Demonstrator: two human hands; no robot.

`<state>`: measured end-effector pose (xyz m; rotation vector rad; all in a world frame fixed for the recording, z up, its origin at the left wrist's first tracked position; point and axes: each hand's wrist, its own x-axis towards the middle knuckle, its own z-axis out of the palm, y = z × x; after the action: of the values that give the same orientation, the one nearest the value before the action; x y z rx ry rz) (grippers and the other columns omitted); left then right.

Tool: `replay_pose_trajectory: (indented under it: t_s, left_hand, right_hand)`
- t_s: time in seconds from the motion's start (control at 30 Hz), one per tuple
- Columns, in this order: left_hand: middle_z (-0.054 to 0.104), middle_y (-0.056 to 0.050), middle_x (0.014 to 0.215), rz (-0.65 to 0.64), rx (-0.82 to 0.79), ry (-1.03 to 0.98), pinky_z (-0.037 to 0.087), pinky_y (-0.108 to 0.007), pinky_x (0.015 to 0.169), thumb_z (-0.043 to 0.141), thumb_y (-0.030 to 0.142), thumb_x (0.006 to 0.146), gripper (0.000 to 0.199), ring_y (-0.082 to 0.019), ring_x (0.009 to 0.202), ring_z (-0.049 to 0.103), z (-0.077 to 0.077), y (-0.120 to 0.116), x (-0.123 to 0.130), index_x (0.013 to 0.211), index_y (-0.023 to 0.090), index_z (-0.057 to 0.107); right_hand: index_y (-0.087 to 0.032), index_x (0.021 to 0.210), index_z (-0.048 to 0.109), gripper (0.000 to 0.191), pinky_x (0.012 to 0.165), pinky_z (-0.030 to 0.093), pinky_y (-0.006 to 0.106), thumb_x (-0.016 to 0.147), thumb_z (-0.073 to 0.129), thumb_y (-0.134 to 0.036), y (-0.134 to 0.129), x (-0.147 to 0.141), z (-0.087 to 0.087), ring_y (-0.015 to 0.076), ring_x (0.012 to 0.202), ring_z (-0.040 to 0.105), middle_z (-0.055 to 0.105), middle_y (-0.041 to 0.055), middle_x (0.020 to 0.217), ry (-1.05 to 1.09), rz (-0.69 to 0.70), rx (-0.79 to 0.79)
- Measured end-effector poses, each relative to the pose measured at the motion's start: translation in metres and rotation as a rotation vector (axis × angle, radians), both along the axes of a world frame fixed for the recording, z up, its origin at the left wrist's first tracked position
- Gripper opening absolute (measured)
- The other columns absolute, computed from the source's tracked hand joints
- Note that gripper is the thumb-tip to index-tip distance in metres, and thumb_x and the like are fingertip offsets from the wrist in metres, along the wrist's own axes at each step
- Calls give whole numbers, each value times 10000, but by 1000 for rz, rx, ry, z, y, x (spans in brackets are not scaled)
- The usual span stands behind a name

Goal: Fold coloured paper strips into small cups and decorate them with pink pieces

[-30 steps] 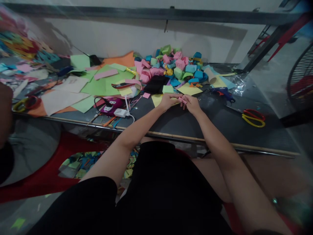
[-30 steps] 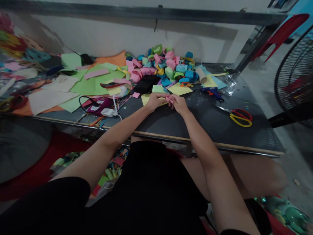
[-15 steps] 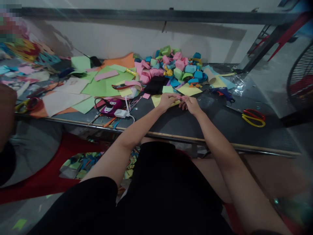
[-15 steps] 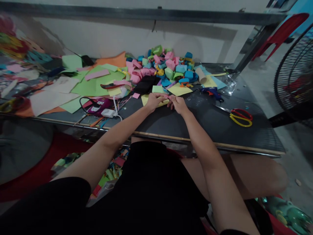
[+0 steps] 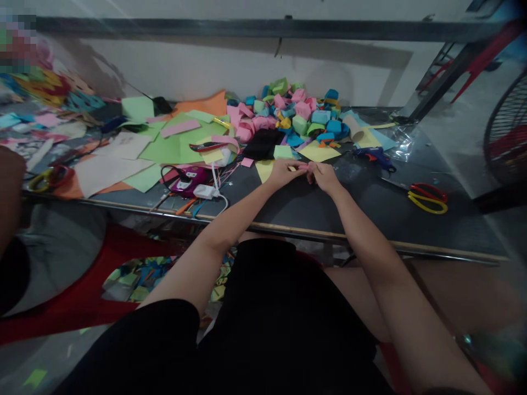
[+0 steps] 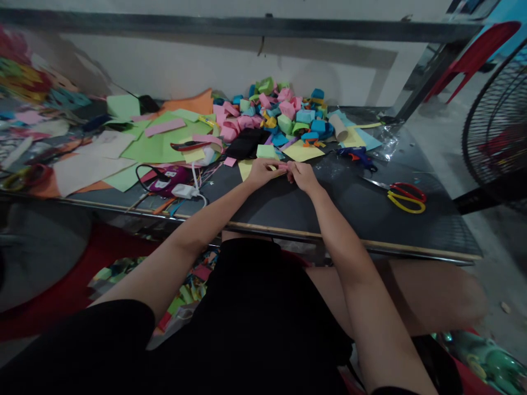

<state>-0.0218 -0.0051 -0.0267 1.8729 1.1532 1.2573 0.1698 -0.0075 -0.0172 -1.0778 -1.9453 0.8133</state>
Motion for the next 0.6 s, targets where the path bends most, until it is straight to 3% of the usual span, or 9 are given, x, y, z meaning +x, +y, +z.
replay_pose_trajectory:
  t_s: [0.07,0.23,0.4,0.6]
  left_hand:
    - [822,-54,944,7,36,51,505,-238,594,783,397,819,219,-137,683,693,0,-1,1,947,232,850]
    - [823,-28,914,33,66,90,541,-258,709,767,306,855,99,-166,784,742,0,1,2,880,267,854]
    - [806,-36,818,22,16,46,520,-243,682,763,322,846,130,-136,707,697,2,2,-1,890,233,847]
    - [768,-41,758,-34,-148,-159,505,-251,596,809,360,791,171,-91,555,578,6,2,0,840,198,833]
  right_hand:
    - [-199,670,574,810,565,450,259,867,256,-917,0,1,1,151,552,597,645,56,587,-68,-6,45]
    - [-195,706,586,779,610,453,271,891,284,-889,0,0,0,139,526,568,610,25,568,-73,-32,48]
    - [-184,739,632,781,515,423,254,855,362,-908,0,-1,-3,121,493,545,592,15,565,122,1,-109]
    - [-186,743,637,693,431,362,230,846,505,-858,3,1,1,111,467,566,620,17,566,237,119,-274]
